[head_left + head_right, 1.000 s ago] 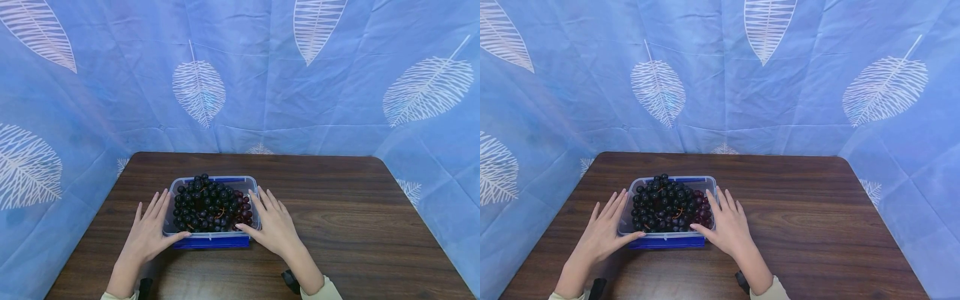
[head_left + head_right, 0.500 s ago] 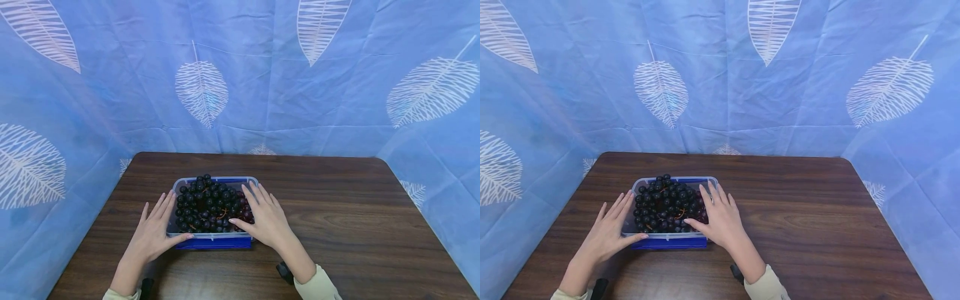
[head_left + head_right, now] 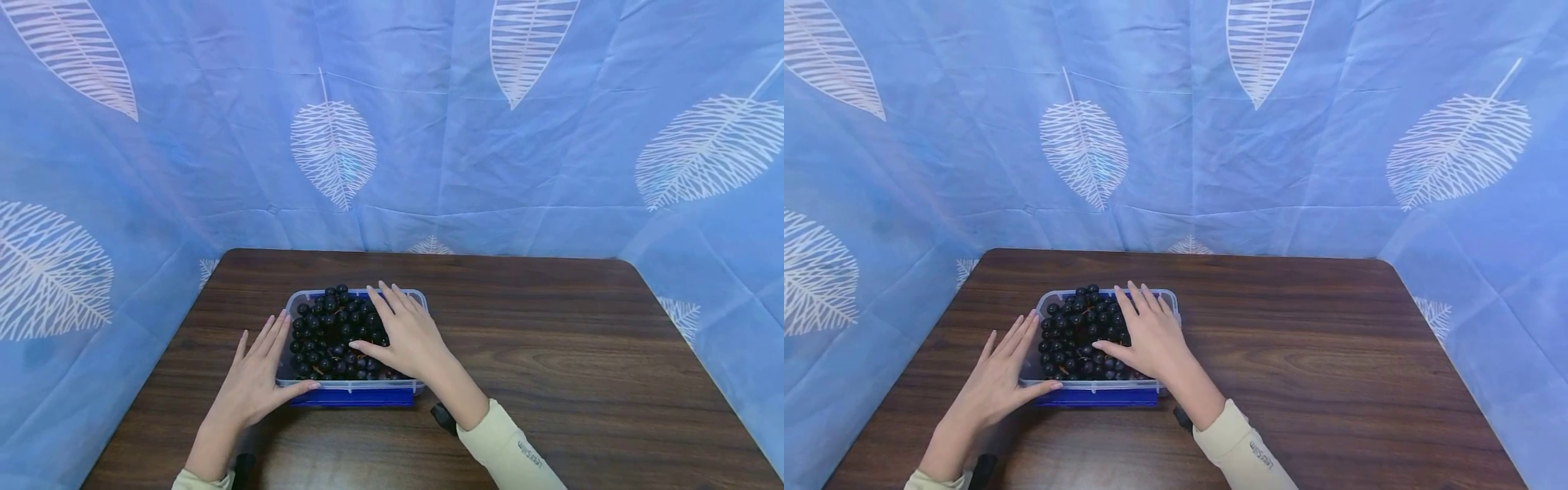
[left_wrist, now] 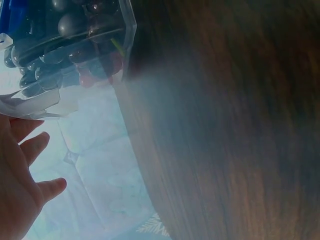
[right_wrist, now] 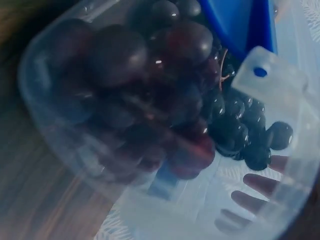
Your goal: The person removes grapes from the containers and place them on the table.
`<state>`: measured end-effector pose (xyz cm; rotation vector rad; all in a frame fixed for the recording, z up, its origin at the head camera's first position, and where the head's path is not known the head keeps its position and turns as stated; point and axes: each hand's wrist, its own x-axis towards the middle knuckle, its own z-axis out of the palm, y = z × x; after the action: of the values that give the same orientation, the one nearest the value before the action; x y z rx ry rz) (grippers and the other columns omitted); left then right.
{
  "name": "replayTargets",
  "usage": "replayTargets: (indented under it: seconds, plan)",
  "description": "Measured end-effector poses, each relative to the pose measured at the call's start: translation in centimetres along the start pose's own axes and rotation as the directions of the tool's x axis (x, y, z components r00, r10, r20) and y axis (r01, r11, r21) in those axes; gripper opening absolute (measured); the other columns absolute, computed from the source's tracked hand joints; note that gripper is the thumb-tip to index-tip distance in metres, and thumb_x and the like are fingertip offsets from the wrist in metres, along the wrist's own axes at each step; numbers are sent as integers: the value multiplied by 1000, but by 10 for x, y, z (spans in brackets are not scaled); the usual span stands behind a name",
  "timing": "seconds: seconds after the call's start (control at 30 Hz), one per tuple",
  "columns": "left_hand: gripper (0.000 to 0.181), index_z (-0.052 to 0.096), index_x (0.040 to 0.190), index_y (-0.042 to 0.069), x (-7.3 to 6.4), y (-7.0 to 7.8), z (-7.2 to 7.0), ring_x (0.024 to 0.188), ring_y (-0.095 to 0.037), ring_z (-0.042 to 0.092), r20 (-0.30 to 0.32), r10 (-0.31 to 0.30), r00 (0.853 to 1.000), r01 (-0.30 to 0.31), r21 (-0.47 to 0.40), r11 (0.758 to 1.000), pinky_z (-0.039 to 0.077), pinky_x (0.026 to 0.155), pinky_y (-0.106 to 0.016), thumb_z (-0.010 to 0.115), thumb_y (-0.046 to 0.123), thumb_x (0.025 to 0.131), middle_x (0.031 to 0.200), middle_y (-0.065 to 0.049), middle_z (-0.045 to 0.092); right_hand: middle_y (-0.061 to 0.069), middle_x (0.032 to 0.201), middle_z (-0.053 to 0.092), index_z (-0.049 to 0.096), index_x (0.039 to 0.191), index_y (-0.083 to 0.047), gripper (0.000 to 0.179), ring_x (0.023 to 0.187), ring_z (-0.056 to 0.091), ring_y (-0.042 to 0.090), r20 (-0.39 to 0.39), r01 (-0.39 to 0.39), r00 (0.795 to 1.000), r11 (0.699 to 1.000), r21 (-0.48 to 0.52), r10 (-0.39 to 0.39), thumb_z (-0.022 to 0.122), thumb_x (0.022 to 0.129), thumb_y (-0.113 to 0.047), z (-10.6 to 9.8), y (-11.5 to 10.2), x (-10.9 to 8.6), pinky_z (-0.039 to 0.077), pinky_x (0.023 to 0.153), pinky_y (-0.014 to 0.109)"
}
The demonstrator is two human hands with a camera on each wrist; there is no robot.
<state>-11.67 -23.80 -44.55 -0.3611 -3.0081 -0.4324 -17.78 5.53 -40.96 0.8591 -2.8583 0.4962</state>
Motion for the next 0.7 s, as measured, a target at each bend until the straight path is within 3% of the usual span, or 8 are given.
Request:
replayTargets:
  seconds: [0.5,0.6,0.7]
  plan:
    - [119,20,169,5,1,2,1,160,-40,24,-6,6,1000,-6,9,1000,15,123,-75,68,76,86,175,-18,22,18,168,38,33,166,-11,97,153,42,37,54,45,998,997,-64,-42,64,95,-69,10,-18,31,45,118,54]
    - [119,19,169,5,1,2,1,160,-40,24,-4,5,1000,-4,16,1000,15,123,-75,67,76,86,175,-18,22,18,167,41,33,166,-12,98,149,48,35,61,46,997,994,-98,-40,66,94,-69,12,-20,33,53,110,50]
    - [120,19,169,5,0,2,-2,160,-39,24,2,0,1000,0,33,999,16,123,-74,67,77,86,175,-18,22,17,162,48,36,166,-13,98,140,58,34,65,41,997,990,-136,-33,69,93,-69,14,-22,34,63,92,44]
